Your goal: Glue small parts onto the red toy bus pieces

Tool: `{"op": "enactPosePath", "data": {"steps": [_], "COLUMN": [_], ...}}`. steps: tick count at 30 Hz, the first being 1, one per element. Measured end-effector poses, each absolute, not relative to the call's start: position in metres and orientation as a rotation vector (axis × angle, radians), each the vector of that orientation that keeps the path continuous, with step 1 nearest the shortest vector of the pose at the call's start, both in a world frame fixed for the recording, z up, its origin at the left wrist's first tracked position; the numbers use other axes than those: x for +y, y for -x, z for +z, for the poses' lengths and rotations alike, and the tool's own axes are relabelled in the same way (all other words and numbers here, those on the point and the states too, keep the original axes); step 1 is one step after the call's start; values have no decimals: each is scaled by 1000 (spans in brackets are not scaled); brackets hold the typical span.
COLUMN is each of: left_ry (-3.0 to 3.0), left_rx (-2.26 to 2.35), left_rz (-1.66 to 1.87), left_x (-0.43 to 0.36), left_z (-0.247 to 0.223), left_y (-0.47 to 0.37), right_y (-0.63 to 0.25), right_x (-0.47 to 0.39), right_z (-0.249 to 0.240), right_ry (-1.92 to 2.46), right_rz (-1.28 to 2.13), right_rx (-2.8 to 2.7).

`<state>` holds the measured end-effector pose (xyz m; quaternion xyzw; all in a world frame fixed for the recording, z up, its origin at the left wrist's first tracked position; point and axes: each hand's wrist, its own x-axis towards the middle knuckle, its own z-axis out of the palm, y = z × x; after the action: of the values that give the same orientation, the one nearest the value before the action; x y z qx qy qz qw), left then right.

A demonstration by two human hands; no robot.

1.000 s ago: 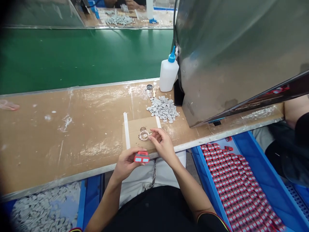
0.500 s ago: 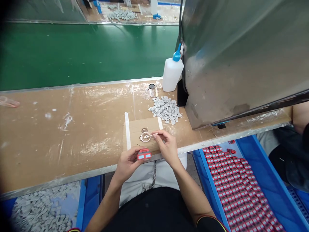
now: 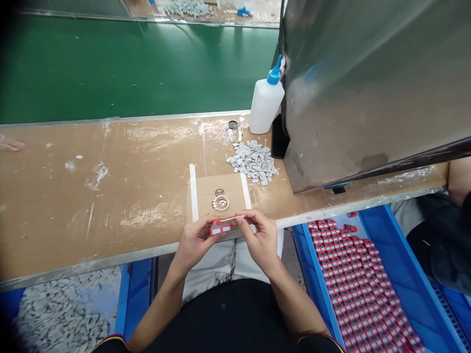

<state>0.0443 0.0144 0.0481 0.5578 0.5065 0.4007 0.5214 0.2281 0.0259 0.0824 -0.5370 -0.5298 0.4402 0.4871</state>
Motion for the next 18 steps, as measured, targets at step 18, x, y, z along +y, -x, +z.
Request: {"op": "enactPosePath", "data": {"steps": [18], "left_ry": [-1393], "left_rx": [1207], "left_rz": [973], "left_x": [14], "left_z": [47], "left_y": [-44], "right_y": [-221], "right_x": [27], "right_z": [78], "right_ry": [1295], "right_rz": [956], "right_rx": [-1474]}}
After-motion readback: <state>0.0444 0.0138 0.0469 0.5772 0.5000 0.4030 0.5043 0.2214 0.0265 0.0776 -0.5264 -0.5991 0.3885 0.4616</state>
